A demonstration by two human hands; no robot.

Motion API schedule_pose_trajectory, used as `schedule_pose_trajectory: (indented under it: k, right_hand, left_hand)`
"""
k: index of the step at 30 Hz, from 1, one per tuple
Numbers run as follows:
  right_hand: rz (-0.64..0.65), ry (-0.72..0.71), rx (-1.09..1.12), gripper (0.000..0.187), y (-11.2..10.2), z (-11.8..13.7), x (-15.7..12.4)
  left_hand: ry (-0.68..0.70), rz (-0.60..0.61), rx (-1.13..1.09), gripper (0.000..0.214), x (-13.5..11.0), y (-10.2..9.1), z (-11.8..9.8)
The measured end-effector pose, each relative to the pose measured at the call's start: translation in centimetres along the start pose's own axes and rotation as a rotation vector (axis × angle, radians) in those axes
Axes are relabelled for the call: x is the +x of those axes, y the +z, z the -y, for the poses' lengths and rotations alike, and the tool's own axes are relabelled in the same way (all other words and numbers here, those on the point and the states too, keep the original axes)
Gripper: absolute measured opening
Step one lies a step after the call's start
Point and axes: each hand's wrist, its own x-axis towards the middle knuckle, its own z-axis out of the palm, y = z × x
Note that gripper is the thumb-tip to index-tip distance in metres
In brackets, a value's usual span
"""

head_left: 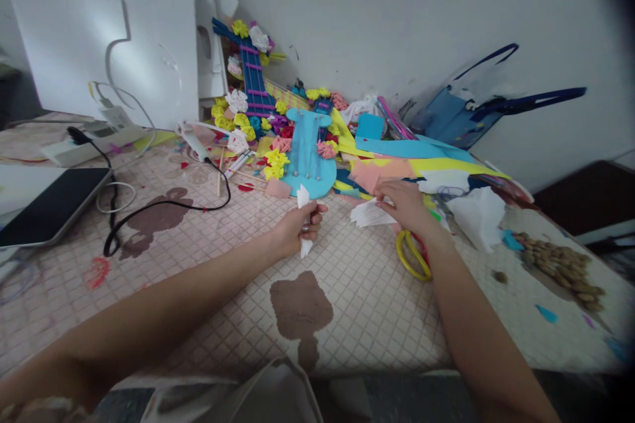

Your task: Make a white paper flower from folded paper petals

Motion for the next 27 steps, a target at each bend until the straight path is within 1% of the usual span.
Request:
schedule_pose_trajectory:
  k: [4, 7, 10, 12, 14, 16, 18, 21, 23, 25, 26, 27]
  right_hand:
    - [-0.050, 0.165, 0.154, 0.008, -1.3, 1.3, -0.5]
    - [-0.070, 0.280, 0.446, 0.015, -1.6, 2.9, -0.7]
    - [-0.029, 0.331, 0.773, 0.021, -0.9, 5.5, -0.4]
    - [0.029, 0.315, 0.894, 0.021, -0.1, 7.5, 0.0]
    - [0.066, 0.257, 0.937, 0.020, 0.9, 9.4, 0.3]
    - [0.087, 0.224, 0.957, 0.019, 1.8, 10.8, 0.4]
    - [0.086, 0.222, 0.972, 0.018, 2.5, 11.7, 0.5]
    - [0.047, 0.259, 1.035, 0.017, 3.0, 12.1, 0.5]
    - [0.053, 0.265, 1.046, 0.025, 2.7, 11.7, 0.5]
    - [0.049, 0.258, 0.975, 0.028, 1.9, 10.5, 0.6]
    - [0.004, 0.264, 0.908, 0.027, 1.4, 9.5, 0.6]
    - [-0.083, 0.290, 0.830, 0.023, 0.8, 8.3, 0.5]
  left_hand:
    - [0.037, 0.009, 0.065, 0.021, 0.3, -0.4, 0.4]
    - [0.095, 0.013, 0.145, 0.020, 0.3, -0.3, 0.7]
    - [0.196, 0.013, 0.272, 0.025, -0.1, 0.1, 0.8]
    - [0.269, 0.002, 0.371, 0.030, -0.3, 0.5, 0.9]
    - [0.339, -0.023, 0.451, 0.034, -0.5, 0.7, 1.0]
    - [0.399, -0.071, 0.486, 0.033, -0.5, 0.8, 1.1]
    - [0.433, -0.135, 0.480, 0.031, -0.4, 0.7, 1.2]
    - [0.431, -0.190, 0.452, 0.030, -0.3, 0.6, 1.1]
    - [0.428, -0.191, 0.439, 0.028, -0.2, 0.5, 1.0]
    - [0.427, -0.190, 0.427, 0.027, -0.2, 0.4, 0.7]
    - [0.425, -0.191, 0.422, 0.027, -0.1, 0.3, 0.6]
    - [0.420, -0.190, 0.418, 0.028, -0.1, 0.3, 0.5]
